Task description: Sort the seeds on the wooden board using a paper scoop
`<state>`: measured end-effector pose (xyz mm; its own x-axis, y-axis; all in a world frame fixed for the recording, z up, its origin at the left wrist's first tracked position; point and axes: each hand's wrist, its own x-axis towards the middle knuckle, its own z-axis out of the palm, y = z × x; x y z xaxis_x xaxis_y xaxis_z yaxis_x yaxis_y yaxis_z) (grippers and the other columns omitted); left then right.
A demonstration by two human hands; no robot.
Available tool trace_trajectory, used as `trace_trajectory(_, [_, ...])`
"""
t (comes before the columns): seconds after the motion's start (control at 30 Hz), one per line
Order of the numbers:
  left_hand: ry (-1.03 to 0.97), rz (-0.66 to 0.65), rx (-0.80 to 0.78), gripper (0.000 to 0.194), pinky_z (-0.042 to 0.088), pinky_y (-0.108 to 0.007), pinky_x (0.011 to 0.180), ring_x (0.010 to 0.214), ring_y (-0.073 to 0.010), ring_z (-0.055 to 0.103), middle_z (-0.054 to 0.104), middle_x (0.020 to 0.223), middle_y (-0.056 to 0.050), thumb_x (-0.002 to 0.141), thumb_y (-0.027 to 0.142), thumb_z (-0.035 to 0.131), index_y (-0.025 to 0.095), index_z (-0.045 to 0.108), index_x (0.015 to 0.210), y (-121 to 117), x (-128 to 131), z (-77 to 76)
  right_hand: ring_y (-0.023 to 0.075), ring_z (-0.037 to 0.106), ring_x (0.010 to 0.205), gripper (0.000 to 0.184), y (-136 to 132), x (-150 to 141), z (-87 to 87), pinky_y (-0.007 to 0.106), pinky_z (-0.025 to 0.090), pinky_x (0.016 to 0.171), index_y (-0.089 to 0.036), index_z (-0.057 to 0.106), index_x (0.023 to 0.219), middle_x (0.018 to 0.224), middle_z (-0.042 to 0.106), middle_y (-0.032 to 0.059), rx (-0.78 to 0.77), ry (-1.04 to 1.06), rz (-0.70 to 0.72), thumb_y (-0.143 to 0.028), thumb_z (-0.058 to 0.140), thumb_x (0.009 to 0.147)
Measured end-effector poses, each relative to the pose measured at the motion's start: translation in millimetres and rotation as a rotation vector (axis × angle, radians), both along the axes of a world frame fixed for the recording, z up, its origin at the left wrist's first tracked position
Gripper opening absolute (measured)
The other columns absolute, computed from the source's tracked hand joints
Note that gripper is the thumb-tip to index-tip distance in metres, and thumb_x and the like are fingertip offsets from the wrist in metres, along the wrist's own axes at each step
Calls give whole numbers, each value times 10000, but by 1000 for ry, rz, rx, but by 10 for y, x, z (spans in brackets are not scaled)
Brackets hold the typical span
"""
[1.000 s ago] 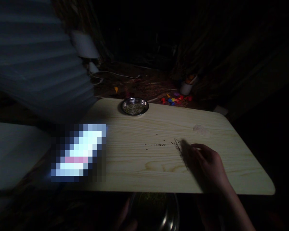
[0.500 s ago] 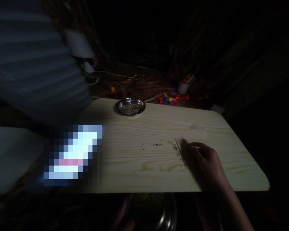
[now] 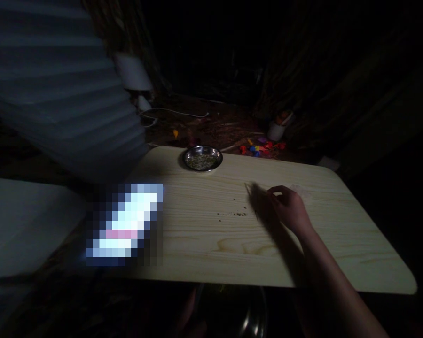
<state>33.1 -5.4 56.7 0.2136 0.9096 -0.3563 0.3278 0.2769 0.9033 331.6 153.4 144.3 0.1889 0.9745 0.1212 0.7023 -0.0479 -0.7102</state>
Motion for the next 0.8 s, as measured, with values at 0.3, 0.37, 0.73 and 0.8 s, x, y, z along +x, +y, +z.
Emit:
trace_trajectory(0.3, [-229, -18, -83, 330, 467, -461, 909, 1065, -232, 575, 566, 1243, -73, 881, 351, 552, 195, 555, 1171, 71, 30, 113, 137, 601, 479, 163, 359, -298, -178, 209, 386, 462, -179, 646, 888, 664, 706, 59, -19, -76, 1, -233, 521, 798])
trace_trajectory(0.37, [-251, -14, -96, 331, 458, -463, 921, 1075, -233, 572, 568, 1247, -72, 881, 361, 549, 199, 559, 1169, 66, 27, 123, 133, 603, 484, 161, 395, -373, -184, 206, 388, 469, -184, 642, 895, 686, 712, 60, -17, -78, 22, -239, 516, 811])
trace_trajectory(0.73, [-221, 16, -83, 320, 467, -449, 912, 1071, -226, 572, 564, 1250, -70, 882, 357, 548, 214, 559, 1169, 81, -49, 167, 119, 543, 437, 172, 295, -456, 22, 207, 364, 430, -198, 600, 882, 584, 638, 0, 1, 6, 219, -355, 546, 836])
trace_trajectory(0.8, [-205, 17, -78, 315, 475, -445, 902, 1059, -224, 578, 567, 1242, -70, 882, 343, 551, 211, 559, 1168, 76, -54, 146, 111, 507, 382, 229, 155, -220, 61, 208, 353, 386, -194, 578, 898, 557, 608, -13, -10, 81, 181, -412, 543, 835])
